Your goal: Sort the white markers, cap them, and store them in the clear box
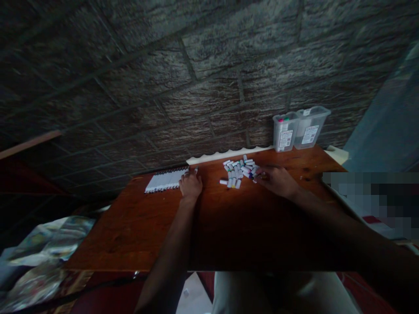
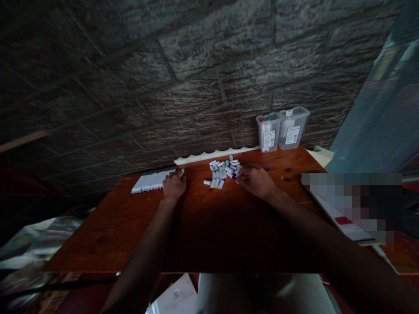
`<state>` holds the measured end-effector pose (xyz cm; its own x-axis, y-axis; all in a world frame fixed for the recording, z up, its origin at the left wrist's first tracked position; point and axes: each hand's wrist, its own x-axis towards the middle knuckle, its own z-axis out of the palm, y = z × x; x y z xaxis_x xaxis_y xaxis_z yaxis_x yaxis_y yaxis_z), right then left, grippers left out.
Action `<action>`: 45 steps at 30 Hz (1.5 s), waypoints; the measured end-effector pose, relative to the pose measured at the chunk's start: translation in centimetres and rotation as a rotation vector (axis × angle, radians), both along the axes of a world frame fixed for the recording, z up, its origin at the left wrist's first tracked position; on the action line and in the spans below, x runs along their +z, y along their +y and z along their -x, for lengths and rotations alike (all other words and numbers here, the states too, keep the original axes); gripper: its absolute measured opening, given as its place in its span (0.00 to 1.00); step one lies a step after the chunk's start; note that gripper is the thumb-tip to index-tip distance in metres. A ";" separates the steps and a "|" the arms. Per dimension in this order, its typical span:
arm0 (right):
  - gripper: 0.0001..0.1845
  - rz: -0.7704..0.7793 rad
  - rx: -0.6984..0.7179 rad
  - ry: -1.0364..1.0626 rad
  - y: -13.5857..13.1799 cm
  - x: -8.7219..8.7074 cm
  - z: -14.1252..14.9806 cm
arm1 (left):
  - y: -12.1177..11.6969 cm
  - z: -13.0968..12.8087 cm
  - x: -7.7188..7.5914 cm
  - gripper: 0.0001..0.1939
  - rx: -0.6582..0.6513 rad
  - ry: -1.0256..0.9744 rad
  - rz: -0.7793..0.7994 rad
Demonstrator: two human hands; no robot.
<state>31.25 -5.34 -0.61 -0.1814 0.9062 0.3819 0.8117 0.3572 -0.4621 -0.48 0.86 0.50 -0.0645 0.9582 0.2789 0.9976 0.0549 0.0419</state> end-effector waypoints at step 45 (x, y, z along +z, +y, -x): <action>0.07 0.126 0.148 0.088 -0.7 0.5 0.6 | -1.2 -3.7 2.1 0.04 -0.284 -1.942 0.426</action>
<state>30.70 -6.03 -0.09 -0.2869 0.9138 0.2875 0.7095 0.4044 -0.5772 3.25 -0.31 2.63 0.1936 0.9668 -0.1670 -0.3705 0.2297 0.9000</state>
